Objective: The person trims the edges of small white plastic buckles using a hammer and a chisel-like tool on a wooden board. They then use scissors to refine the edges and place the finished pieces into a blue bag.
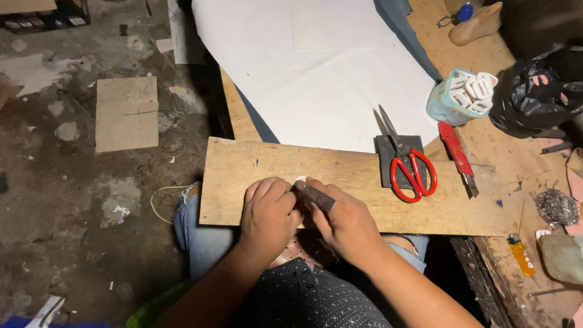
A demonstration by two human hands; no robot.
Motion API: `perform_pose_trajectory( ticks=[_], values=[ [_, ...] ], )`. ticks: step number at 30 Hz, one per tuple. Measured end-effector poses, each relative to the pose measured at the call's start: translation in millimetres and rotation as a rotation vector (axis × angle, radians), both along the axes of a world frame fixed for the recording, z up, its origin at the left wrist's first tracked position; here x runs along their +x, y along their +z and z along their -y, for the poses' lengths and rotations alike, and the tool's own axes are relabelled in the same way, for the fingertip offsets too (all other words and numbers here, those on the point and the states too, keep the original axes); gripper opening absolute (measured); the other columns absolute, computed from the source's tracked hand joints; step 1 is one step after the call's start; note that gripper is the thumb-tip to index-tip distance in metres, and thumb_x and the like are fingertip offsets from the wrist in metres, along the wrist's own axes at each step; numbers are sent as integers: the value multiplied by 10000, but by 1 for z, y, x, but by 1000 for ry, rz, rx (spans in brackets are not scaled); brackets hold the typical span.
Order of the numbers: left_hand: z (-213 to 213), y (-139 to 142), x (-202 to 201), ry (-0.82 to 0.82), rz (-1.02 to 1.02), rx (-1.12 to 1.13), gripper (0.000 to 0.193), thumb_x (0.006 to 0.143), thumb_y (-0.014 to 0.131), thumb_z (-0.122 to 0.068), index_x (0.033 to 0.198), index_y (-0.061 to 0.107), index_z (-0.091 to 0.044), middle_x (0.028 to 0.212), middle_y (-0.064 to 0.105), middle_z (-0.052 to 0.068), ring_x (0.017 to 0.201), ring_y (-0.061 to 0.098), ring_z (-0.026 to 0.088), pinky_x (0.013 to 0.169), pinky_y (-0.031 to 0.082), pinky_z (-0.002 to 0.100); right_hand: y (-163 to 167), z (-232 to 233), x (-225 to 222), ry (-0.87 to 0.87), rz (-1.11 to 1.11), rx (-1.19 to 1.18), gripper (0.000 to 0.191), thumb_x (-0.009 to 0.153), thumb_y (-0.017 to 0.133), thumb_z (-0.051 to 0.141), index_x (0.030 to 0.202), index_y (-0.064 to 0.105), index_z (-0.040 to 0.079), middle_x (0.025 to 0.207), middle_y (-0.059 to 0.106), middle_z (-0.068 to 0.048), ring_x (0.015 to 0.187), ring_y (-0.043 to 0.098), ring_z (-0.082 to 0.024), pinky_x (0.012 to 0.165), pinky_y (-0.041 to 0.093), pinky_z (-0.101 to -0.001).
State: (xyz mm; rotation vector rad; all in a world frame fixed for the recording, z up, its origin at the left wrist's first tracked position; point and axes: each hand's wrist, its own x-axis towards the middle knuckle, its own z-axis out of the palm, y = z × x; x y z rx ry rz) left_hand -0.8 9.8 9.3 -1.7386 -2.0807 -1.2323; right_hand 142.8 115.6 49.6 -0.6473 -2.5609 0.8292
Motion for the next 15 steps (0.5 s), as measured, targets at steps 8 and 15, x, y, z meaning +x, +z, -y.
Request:
perform_pose_trajectory(
  ticks=[8, 15],
  values=[
    [0, 1, 6, 28, 28, -50, 104, 805, 700, -163, 808, 673, -62, 919, 612, 72, 989, 600, 273, 946, 430, 444, 0, -5, 0, -27, -102, 6, 278, 947, 707, 169, 1214, 678, 100, 1066, 717, -142, 926, 720, -350, 784, 577, -400],
    [-8, 2, 5, 27, 7, -25, 154, 824, 712, -167, 886, 693, -27, 910, 659, 114, 917, 634, 327, 873, 479, 471, 1, -31, 27, -81, 20, 217, 482, 857, 733, 122, 1326, 637, 59, 963, 648, -144, 843, 637, -346, 727, 501, -443]
  ],
)
